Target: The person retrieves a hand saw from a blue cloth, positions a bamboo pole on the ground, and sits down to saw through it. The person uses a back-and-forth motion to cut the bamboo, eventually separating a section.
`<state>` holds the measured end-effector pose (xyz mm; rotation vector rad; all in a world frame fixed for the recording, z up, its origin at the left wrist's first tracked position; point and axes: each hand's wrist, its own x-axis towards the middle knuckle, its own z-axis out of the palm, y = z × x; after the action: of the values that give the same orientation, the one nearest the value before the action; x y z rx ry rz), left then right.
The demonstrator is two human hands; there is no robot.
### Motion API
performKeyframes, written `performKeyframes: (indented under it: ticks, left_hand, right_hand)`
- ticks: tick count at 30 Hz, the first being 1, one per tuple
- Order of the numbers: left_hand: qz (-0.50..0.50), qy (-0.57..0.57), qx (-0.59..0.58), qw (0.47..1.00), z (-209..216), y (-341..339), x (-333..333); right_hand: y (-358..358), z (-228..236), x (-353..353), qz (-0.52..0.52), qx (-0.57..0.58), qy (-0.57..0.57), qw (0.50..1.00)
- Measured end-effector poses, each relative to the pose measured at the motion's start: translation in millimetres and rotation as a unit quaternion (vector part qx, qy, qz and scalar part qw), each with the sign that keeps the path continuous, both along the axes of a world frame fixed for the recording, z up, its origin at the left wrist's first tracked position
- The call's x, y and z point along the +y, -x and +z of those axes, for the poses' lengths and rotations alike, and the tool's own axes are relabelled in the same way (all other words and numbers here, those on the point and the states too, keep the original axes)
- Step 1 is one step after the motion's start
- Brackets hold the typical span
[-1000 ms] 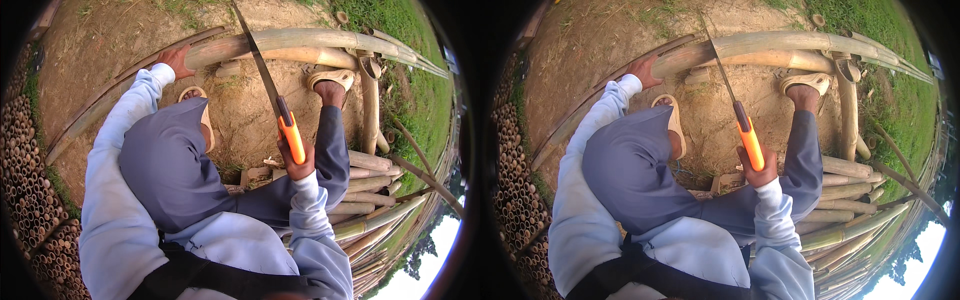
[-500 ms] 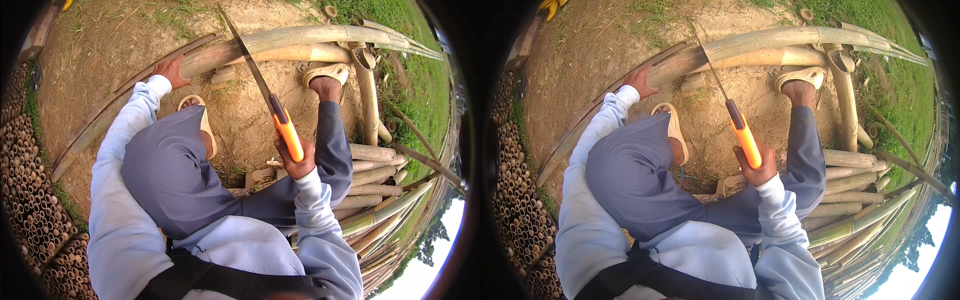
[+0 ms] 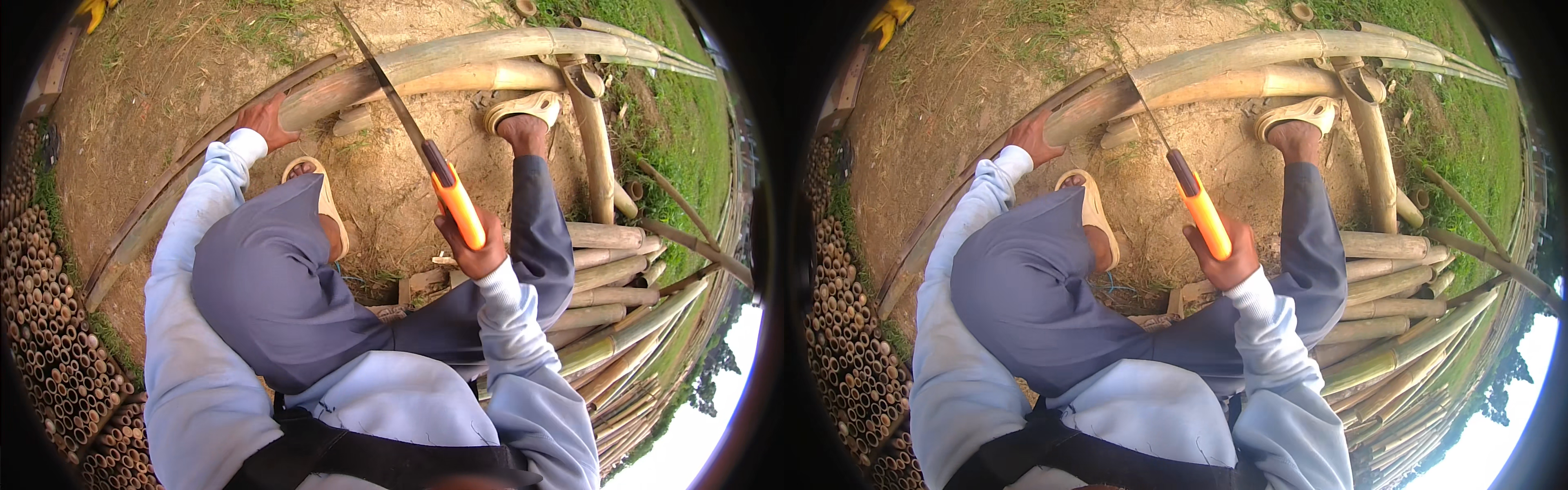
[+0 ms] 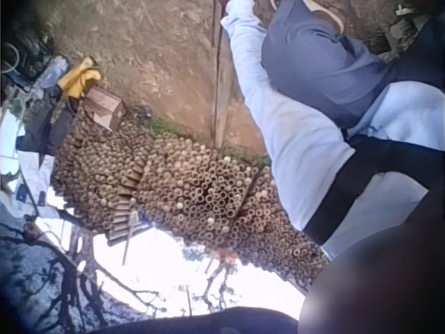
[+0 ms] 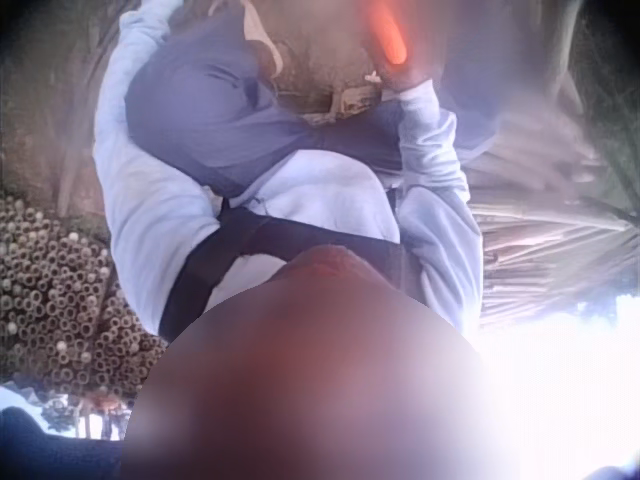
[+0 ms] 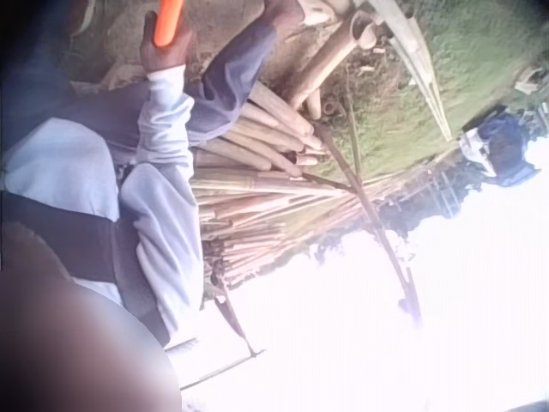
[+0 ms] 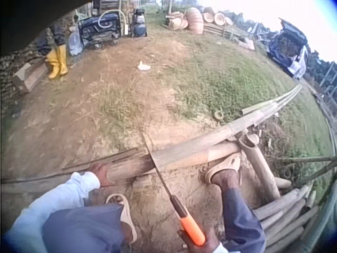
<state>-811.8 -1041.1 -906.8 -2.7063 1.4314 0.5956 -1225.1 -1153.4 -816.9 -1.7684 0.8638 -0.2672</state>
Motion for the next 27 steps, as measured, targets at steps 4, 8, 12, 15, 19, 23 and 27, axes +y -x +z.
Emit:
performKeyframes:
  ticks: [4,8,12,15,19,23,27]
  left_hand:
    - [0.030,-0.021,-0.003,0.999,-11,3,4]
    - [0.023,-0.016,0.011,1.000,-7,3,3]
    - [0.016,-0.027,0.001,0.999,4,2,0]
    - [0.004,-0.022,0.009,1.000,3,2,-1]
    - [0.017,-0.012,0.003,1.000,-6,2,2]
    - [0.021,0.000,0.008,1.000,-7,2,2]
    - [0.016,-0.017,0.001,1.000,-1,2,2]
  right_hand:
    - [62,71,39,0.019,0.062,0.034,0.997]
    - [-13,17,-3,-0.020,0.057,0.003,0.998]
    - [-60,-48,-23,-0.009,-0.056,0.007,0.998]
    - [-11,-17,4,-0.017,-0.019,0.023,0.999]
    - [60,70,37,0.015,0.059,0.020,0.998]
    - [2,39,3,-0.012,0.077,-0.036,0.996]
    - [-66,-47,-28,-0.004,-0.062,0.005,0.998]
